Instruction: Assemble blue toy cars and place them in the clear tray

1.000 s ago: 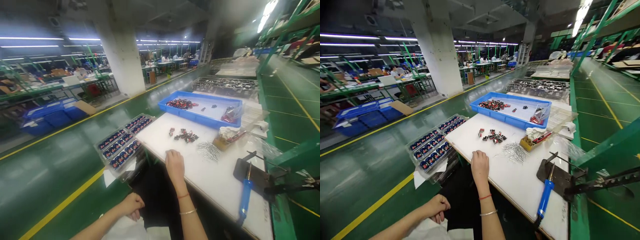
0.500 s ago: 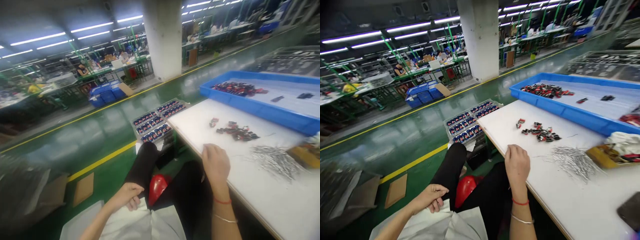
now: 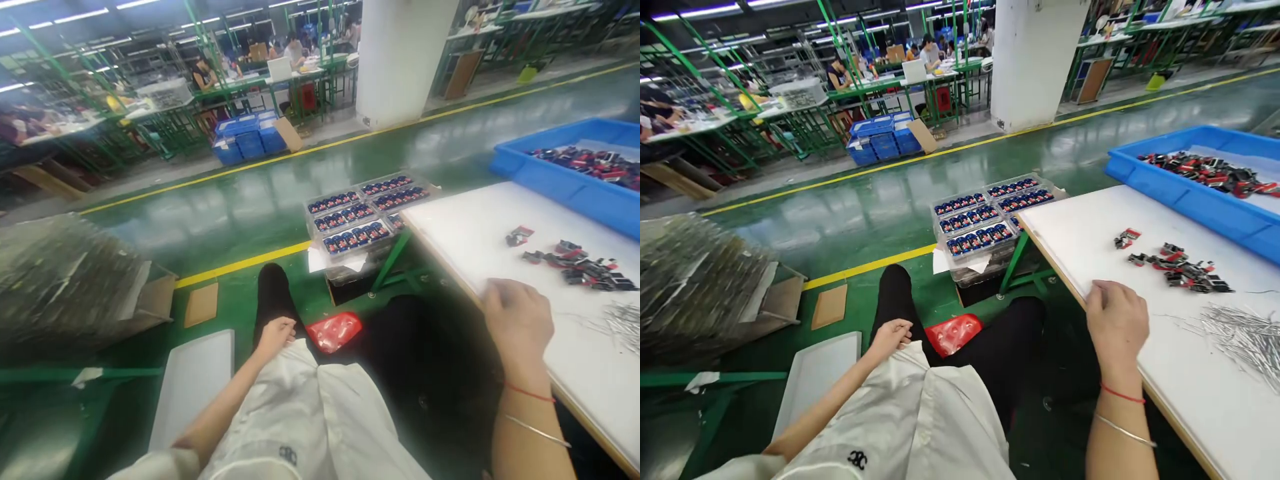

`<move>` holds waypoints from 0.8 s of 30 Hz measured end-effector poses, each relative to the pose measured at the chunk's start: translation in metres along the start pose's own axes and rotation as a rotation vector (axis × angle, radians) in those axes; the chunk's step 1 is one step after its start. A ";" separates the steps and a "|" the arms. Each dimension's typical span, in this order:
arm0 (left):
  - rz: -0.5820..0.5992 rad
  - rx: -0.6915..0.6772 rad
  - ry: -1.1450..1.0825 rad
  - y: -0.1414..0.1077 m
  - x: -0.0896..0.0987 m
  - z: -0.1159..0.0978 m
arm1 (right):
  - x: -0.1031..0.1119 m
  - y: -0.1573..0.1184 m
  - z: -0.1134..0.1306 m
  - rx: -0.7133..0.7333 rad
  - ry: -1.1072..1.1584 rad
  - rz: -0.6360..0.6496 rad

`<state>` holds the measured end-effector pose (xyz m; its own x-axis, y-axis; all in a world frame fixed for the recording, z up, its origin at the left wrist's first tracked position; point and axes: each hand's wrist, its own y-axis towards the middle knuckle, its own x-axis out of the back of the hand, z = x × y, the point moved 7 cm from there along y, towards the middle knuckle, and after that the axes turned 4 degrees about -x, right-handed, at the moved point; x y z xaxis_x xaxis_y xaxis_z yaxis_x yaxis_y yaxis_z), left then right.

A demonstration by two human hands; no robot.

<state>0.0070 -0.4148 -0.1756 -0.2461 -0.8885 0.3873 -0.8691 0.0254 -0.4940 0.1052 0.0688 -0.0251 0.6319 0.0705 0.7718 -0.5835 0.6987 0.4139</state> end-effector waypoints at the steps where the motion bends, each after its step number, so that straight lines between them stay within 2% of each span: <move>1: 0.018 -0.027 0.029 0.005 -0.003 0.001 | 0.000 0.001 -0.001 -0.018 -0.007 0.020; 4: 0.062 -0.154 0.122 0.026 -0.005 -0.007 | 0.001 0.003 -0.001 -0.057 -0.051 0.101; 7: 0.040 -0.334 0.215 0.059 0.009 -0.024 | 0.001 0.004 0.014 -0.105 -0.108 0.214; 9: -0.002 -0.432 0.269 0.085 0.021 -0.034 | -0.005 0.010 0.045 -0.068 -0.099 0.276; 11: -0.027 -0.489 0.321 0.112 0.027 -0.038 | -0.023 0.021 0.095 0.090 -0.096 0.341; 13: -0.022 -0.512 0.375 0.136 0.026 -0.036 | -0.060 0.037 0.148 0.261 -0.184 0.429; 14: -0.012 -0.515 0.403 0.145 0.024 -0.034 | -0.087 0.046 0.170 0.321 -0.267 0.500; 17: 0.014 -0.513 0.484 0.166 0.020 -0.024 | -0.168 0.084 0.216 0.345 -0.357 0.596; 20: 0.020 -0.509 0.550 0.180 0.025 -0.014 | -0.247 0.122 0.233 0.312 -0.466 0.660; 22: 0.019 -0.494 0.580 0.189 0.031 -0.007 | -0.290 0.145 0.230 0.274 -0.543 0.683; 24: 0.017 -0.475 0.598 0.197 0.037 0.000 | -0.324 0.165 0.219 0.225 -0.619 0.694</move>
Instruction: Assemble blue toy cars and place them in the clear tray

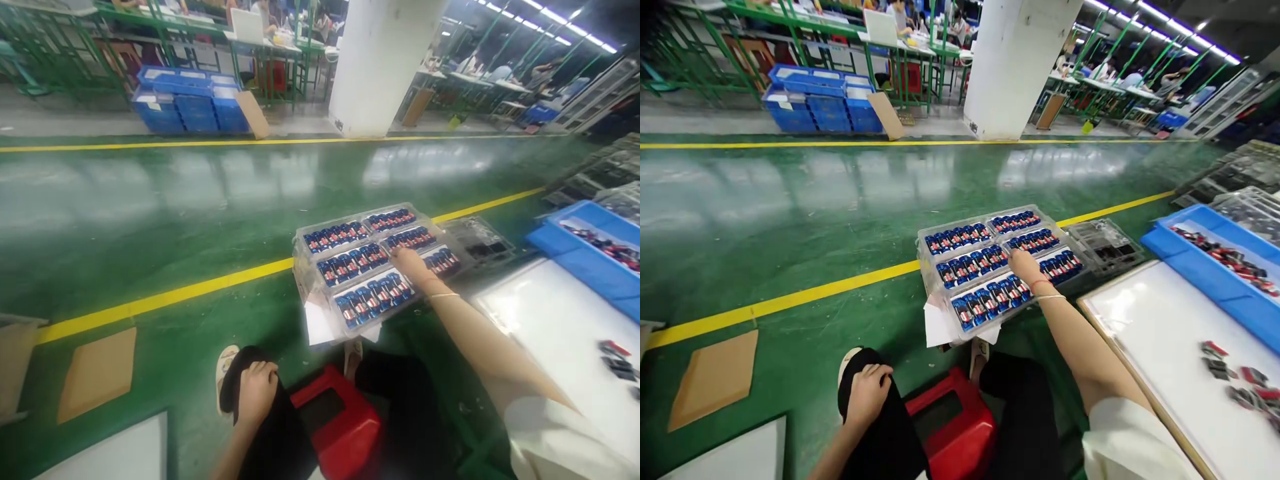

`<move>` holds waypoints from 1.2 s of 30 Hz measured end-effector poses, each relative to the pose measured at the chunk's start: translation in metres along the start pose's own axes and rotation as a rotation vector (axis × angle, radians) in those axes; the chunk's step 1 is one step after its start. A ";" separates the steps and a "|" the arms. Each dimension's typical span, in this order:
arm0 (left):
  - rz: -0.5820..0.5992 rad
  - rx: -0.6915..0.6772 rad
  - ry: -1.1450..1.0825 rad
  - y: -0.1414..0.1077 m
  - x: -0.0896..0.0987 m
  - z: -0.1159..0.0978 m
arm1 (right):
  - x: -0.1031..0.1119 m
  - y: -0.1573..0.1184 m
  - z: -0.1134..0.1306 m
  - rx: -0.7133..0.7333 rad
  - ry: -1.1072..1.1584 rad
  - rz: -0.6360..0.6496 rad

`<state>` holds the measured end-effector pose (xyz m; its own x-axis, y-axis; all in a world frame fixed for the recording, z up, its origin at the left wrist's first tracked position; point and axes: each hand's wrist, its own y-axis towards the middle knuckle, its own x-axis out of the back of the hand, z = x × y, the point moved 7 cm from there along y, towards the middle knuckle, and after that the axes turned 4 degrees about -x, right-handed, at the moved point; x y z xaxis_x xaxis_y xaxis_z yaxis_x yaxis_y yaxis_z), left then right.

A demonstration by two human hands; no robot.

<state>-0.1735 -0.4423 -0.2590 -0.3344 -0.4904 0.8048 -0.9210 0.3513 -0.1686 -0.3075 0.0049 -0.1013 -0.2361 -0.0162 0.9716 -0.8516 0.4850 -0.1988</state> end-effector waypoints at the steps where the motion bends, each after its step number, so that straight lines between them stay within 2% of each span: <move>1: 0.006 0.006 0.001 0.002 -0.001 0.005 | -0.008 0.016 -0.003 -0.030 -0.024 0.016; 5: 0.045 0.021 -0.032 0.016 -0.013 0.014 | -0.041 0.062 -0.020 -0.088 -0.094 0.098; 9: 0.137 0.074 -0.020 0.033 -0.025 0.007 | -0.064 0.087 -0.038 -0.047 -0.136 0.186; 13: 0.247 0.161 0.000 0.042 -0.025 -0.002 | -0.072 0.101 -0.048 0.042 -0.152 0.239; 18: 0.307 0.285 -0.003 0.028 -0.010 -0.007 | -0.075 0.109 -0.048 0.122 -0.163 0.292; 22: 0.309 0.386 -0.014 0.008 -0.001 -0.008 | -0.072 0.111 -0.048 0.157 -0.177 0.314; 27: 0.311 0.483 -0.044 -0.010 -0.001 -0.010 | -0.059 0.112 -0.050 0.146 -0.185 0.322; 36: 0.336 0.552 -0.092 -0.028 -0.005 -0.010 | -0.009 0.109 -0.048 0.130 -0.155 0.299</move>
<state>-0.1434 -0.4414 -0.2526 -0.6155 -0.4999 0.6093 -0.7222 0.0483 -0.6900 -0.3755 0.1001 -0.1258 -0.5432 -0.0275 0.8391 -0.7844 0.3730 -0.4956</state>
